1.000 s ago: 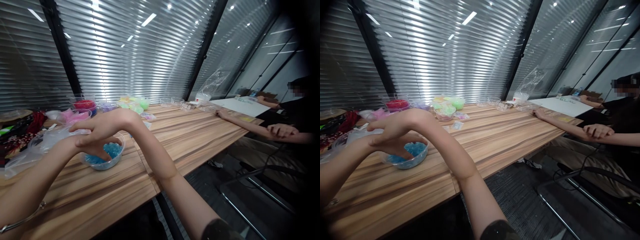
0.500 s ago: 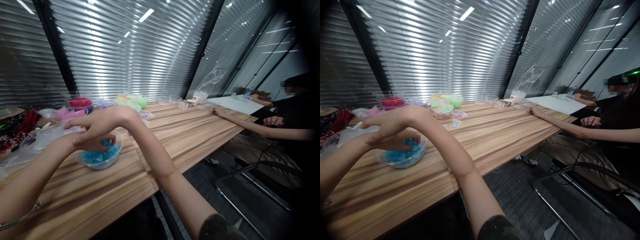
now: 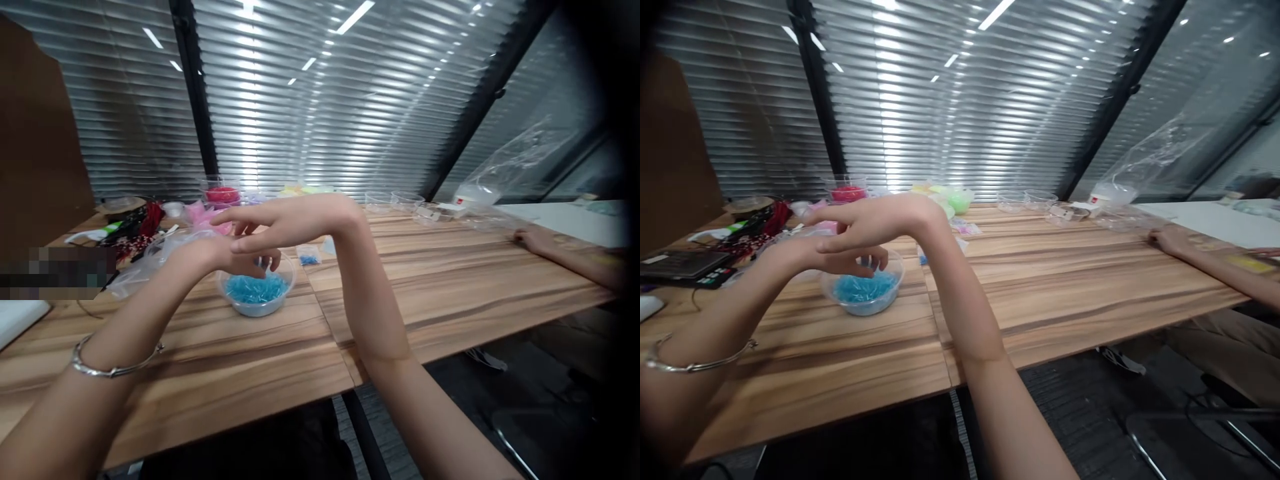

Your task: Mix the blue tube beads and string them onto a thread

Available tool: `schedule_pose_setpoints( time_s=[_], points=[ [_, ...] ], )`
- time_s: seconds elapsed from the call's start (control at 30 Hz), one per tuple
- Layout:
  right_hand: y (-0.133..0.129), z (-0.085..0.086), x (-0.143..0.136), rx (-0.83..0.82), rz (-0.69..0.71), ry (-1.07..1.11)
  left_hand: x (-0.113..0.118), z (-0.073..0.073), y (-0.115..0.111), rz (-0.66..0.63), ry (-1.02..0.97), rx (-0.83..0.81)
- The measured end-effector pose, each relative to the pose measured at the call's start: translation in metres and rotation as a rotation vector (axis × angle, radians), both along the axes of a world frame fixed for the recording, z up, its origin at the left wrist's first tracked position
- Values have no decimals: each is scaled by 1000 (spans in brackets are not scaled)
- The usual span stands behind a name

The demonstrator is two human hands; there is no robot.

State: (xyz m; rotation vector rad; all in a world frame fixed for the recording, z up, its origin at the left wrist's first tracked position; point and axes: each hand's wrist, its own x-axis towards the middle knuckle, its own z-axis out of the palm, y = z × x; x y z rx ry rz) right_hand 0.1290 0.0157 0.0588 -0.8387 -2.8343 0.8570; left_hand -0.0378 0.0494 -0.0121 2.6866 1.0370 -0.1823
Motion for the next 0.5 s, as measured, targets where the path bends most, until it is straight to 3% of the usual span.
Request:
schedule_pose_setpoints(
  time_s=[0.1, 0.37, 0.5],
  points=[
    [-2, 1, 1, 13, 39, 19, 3, 8, -5, 52, 92, -77],
    [-3, -1, 1, 27, 60, 8, 4, 29, -26, 265, 117, -75],
    [-4, -1, 1, 39, 58, -20, 5, 26, -28, 337, 200, -90]
  ],
)
